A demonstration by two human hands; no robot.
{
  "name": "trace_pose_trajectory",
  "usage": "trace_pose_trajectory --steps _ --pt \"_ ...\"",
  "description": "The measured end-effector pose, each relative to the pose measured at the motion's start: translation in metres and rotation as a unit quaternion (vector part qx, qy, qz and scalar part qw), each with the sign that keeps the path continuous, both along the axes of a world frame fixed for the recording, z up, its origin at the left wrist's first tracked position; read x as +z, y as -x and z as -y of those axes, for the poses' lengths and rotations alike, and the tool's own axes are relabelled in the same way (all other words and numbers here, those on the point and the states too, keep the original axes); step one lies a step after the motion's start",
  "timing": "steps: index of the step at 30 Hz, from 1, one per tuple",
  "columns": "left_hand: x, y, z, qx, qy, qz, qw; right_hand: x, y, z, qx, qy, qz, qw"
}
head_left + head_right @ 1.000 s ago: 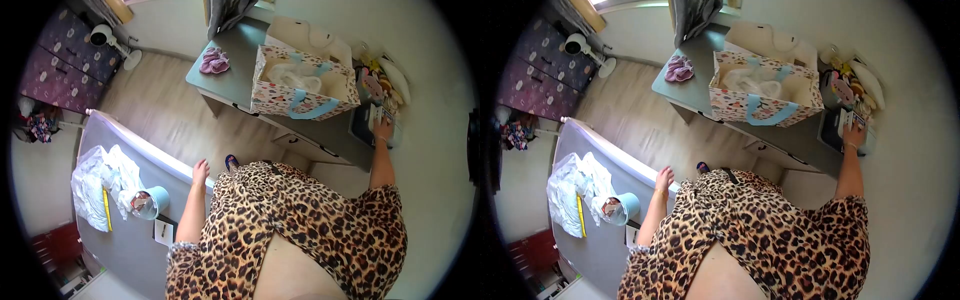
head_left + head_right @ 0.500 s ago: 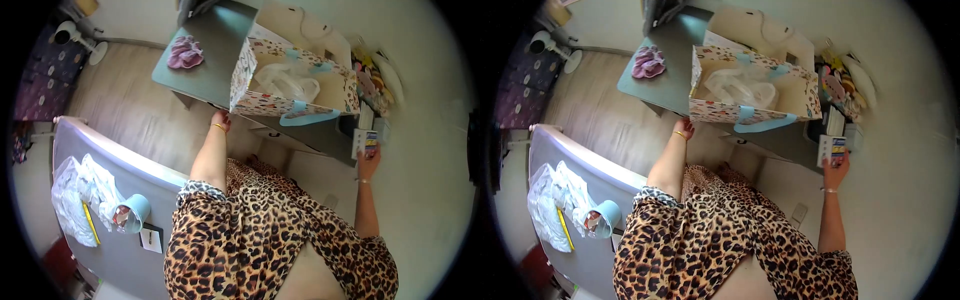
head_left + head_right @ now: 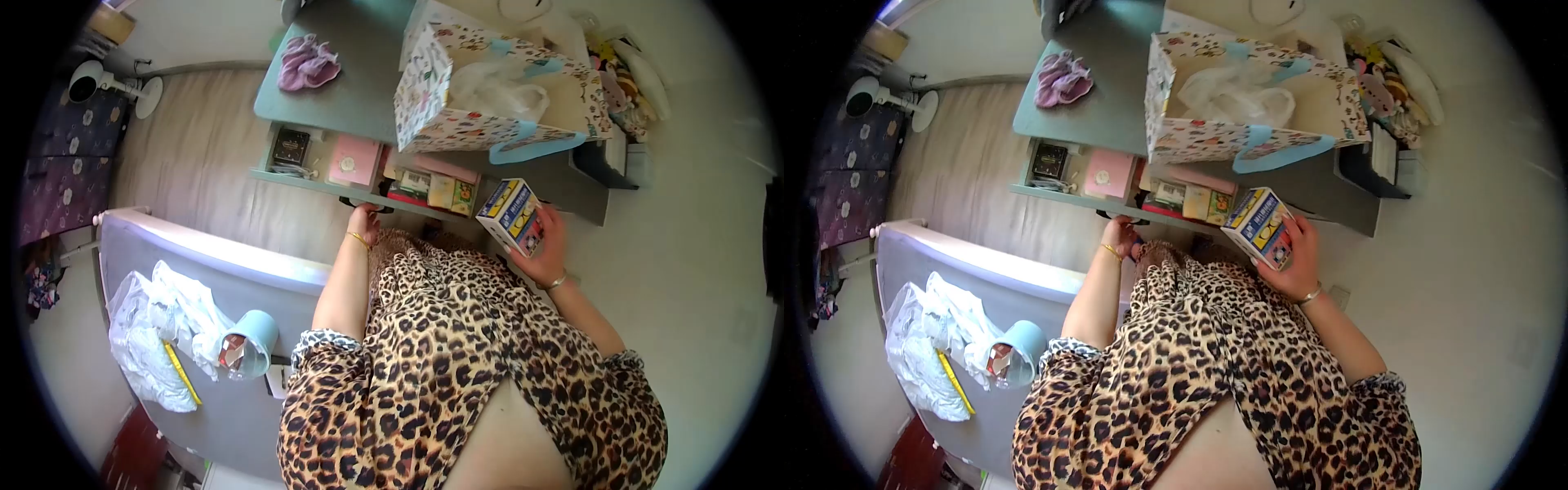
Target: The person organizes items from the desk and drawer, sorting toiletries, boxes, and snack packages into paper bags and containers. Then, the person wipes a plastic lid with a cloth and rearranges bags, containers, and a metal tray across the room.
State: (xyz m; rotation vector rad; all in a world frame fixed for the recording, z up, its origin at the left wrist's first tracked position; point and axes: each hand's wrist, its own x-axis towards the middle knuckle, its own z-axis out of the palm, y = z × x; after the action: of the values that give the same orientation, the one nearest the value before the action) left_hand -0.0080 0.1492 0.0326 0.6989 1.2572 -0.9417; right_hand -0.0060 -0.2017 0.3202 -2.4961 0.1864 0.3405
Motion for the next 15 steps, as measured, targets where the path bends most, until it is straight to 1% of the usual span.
trace_pose_trajectory --steps 1,2,4,5,6,7,10,11,12,13,14,15 --pt "0.015 0.015 -0.05 0.003 0.018 -0.004 1.0 0.002 0.002 -0.04 0.011 -0.02 0.0 1.0" --pt "0.031 0.03 -0.093 0.015 -0.005 -0.008 1.0 0.004 0.002 -0.076 0.029 -0.023 -0.001 0.999" --pt "0.062 0.036 -0.084 0.026 -0.01 -0.026 0.999 0.007 0.002 -0.087 0.013 -0.046 -0.031 0.998" --pt "0.074 0.035 -0.067 -0.01 -0.03 -0.043 0.999 0.0 -0.002 -0.076 0.005 -0.057 -0.046 0.997" --pt "0.082 0.024 -0.046 -0.017 -0.039 -0.054 0.998 -0.01 -0.008 -0.063 0.027 -0.032 -0.033 0.999" --pt "0.091 0.026 -0.031 -0.02 -0.051 -0.075 0.996 -0.016 -0.014 -0.055 0.028 -0.035 -0.048 0.998" --pt "0.078 0.063 -0.029 -0.033 0.013 -0.128 0.991 -0.042 -0.021 -0.06 0.019 -0.059 -0.085 0.994" --pt "0.077 0.076 -0.03 -0.047 0.009 -0.137 0.989 -0.049 -0.02 -0.063 0.011 -0.059 -0.096 0.994" --pt "0.097 0.07 -0.021 -0.054 0.004 -0.145 0.988 -0.055 -0.021 -0.064 0.01 -0.06 -0.108 0.992" --pt "0.099 0.059 -0.022 -0.069 -0.005 -0.139 0.988 -0.07 -0.025 -0.068 0.002 -0.064 -0.105 0.992" --pt "0.085 0.07 -0.029 -0.072 0.021 -0.139 0.987 -0.084 -0.026 -0.07 0.002 -0.07 -0.079 0.994" --pt "0.072 0.082 -0.032 -0.078 0.017 -0.105 0.991 -0.093 -0.031 -0.071 -0.008 -0.071 -0.067 0.995"
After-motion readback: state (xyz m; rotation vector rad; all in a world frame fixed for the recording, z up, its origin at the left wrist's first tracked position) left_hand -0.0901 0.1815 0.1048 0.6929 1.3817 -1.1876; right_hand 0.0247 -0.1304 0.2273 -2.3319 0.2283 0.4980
